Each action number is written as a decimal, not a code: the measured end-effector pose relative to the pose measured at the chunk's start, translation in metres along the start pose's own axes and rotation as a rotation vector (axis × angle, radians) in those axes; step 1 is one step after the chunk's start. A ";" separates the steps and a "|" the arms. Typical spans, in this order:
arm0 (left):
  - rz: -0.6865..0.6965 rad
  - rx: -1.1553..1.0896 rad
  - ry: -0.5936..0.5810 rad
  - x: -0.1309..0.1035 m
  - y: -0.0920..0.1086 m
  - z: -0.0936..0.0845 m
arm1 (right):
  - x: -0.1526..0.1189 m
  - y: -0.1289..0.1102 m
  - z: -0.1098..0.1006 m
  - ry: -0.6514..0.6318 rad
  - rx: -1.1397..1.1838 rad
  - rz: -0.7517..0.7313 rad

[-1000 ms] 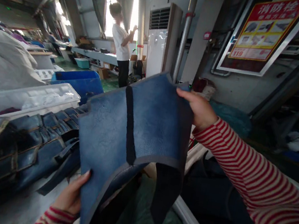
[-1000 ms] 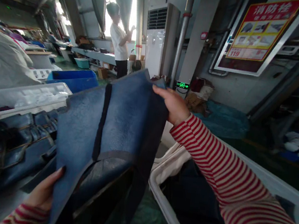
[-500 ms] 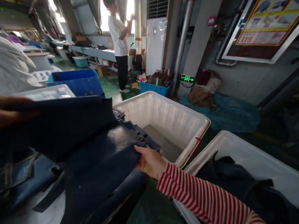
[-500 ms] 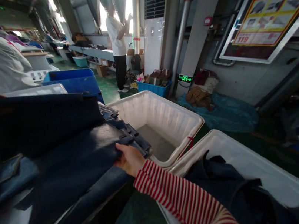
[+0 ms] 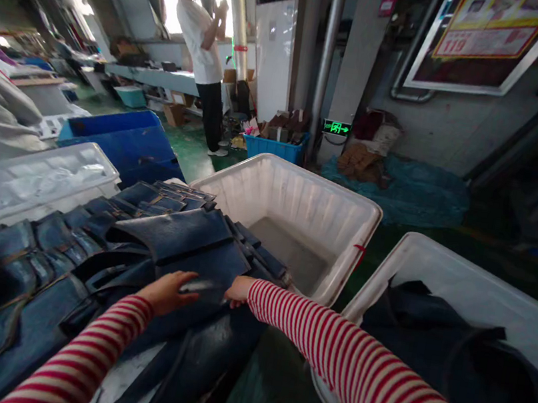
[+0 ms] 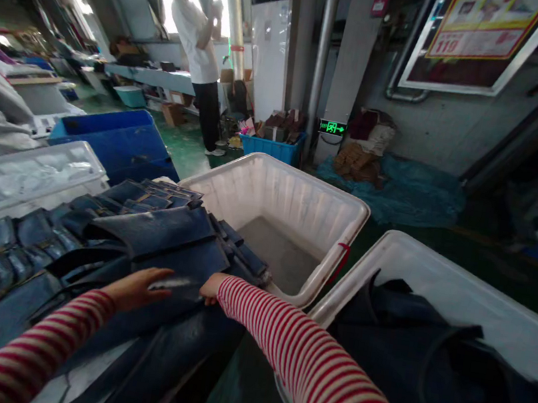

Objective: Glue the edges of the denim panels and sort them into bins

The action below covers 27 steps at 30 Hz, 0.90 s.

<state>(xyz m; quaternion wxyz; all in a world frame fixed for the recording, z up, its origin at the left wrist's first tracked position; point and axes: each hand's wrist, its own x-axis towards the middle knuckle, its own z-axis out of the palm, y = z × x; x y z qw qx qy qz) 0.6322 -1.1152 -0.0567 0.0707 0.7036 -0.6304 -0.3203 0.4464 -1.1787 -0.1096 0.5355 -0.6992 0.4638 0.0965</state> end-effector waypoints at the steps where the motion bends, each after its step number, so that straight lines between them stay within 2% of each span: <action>1: 0.014 0.036 -0.054 -0.005 0.000 0.020 | 0.000 -0.001 0.000 -0.008 -0.069 0.033; 2: 0.021 0.089 -0.086 -0.011 0.000 0.036 | 0.000 -0.002 -0.001 0.002 -0.130 0.044; 4: 0.028 0.224 -0.098 -0.021 -0.002 0.052 | -0.004 -0.001 -0.004 0.098 -0.268 0.032; 6: 0.031 0.387 -0.086 -0.028 -0.007 0.055 | -0.007 0.001 -0.008 0.237 -0.370 -0.001; 8: 0.008 0.524 -0.090 -0.032 -0.014 0.053 | -0.010 0.004 -0.011 0.321 -0.385 -0.022; 11: -0.065 0.624 -0.052 -0.033 -0.021 0.051 | -0.011 0.007 -0.012 0.335 -0.384 -0.018; 14: -0.036 0.673 -0.006 -0.034 -0.018 0.050 | -0.009 0.007 -0.009 0.345 -0.402 -0.013; 21: 0.165 0.688 -0.002 -0.048 0.028 0.029 | -0.003 0.006 -0.005 0.327 -0.442 -0.026; 24: 0.149 0.670 -0.060 -0.051 0.036 0.033 | -0.002 0.007 -0.005 0.322 -0.450 -0.029; 27: 0.116 0.570 -0.111 -0.049 0.028 0.046 | -0.001 0.007 -0.006 0.303 -0.455 -0.035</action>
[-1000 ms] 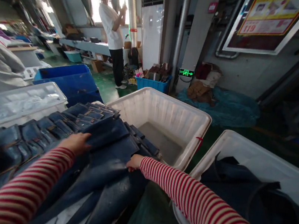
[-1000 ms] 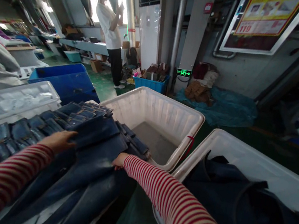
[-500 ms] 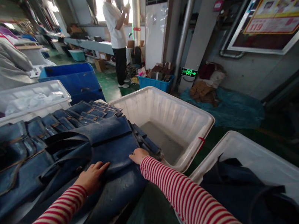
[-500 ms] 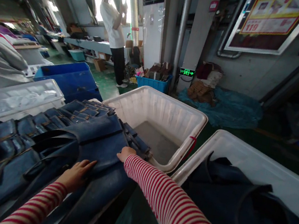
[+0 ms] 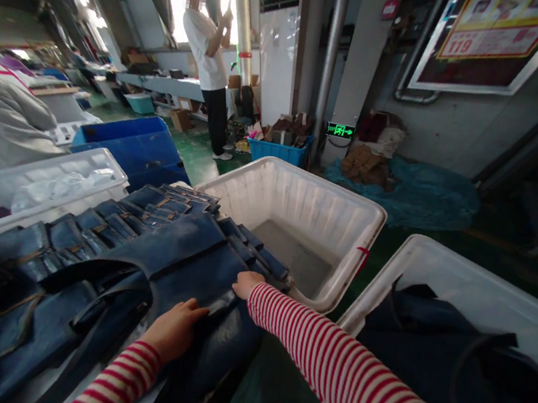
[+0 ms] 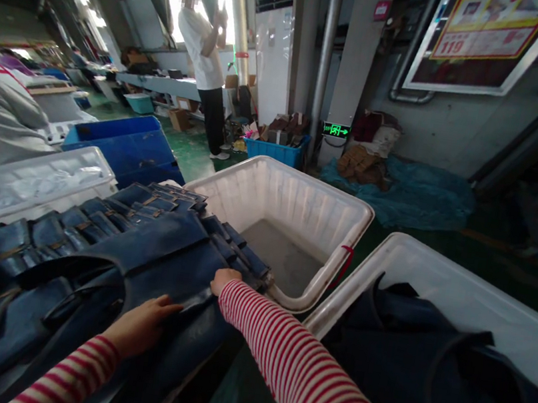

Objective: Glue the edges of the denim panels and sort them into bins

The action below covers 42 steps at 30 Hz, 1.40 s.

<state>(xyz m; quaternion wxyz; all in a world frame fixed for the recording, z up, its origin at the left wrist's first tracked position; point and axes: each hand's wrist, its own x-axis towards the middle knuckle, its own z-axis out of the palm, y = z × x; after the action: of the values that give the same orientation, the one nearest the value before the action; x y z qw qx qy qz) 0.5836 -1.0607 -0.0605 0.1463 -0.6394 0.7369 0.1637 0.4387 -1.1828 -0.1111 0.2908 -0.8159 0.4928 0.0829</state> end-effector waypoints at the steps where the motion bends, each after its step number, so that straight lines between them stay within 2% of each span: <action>1: 0.002 -0.036 -0.006 0.001 -0.002 0.006 | 0.000 0.000 0.000 -0.007 0.000 -0.004; 3: -0.003 -0.061 -0.011 0.003 -0.009 0.016 | 0.000 -0.001 0.000 -0.019 -0.001 -0.006; 7: -0.068 0.027 0.004 0.005 -0.019 0.027 | -0.002 -0.003 -0.001 -0.030 0.000 -0.008; 11: -0.073 0.044 0.041 0.005 -0.017 0.030 | -0.005 -0.002 -0.003 -0.034 0.008 -0.021; 17: -0.115 -0.090 -0.042 0.009 -0.016 0.033 | -0.006 -0.003 -0.002 -0.030 0.014 -0.037; 20: -0.117 -0.113 -0.047 0.008 -0.016 0.033 | -0.008 -0.001 -0.009 -0.042 0.023 -0.064; 23: -0.112 -0.139 -0.037 0.002 -0.007 0.030 | -0.013 0.017 -0.025 -0.035 0.041 -0.080; 26: -0.120 -0.170 0.003 -0.006 0.013 0.029 | -0.023 0.052 -0.039 0.041 0.058 -0.029; 30: -0.125 -0.146 0.032 -0.013 0.043 0.032 | -0.037 0.088 -0.037 0.075 0.083 0.070; 33: -0.114 -0.137 0.030 -0.016 0.052 0.036 | -0.041 0.091 -0.029 0.079 0.101 0.072; 42: -0.143 -0.168 0.022 -0.019 0.046 0.044 | -0.046 0.082 -0.022 0.089 0.093 0.004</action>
<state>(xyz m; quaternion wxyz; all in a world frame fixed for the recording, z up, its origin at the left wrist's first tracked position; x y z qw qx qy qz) 0.5413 -1.0193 -0.0894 0.0953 -0.7021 0.6746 0.2069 0.3424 -1.1882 -0.1055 0.3058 -0.8034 0.5103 0.0240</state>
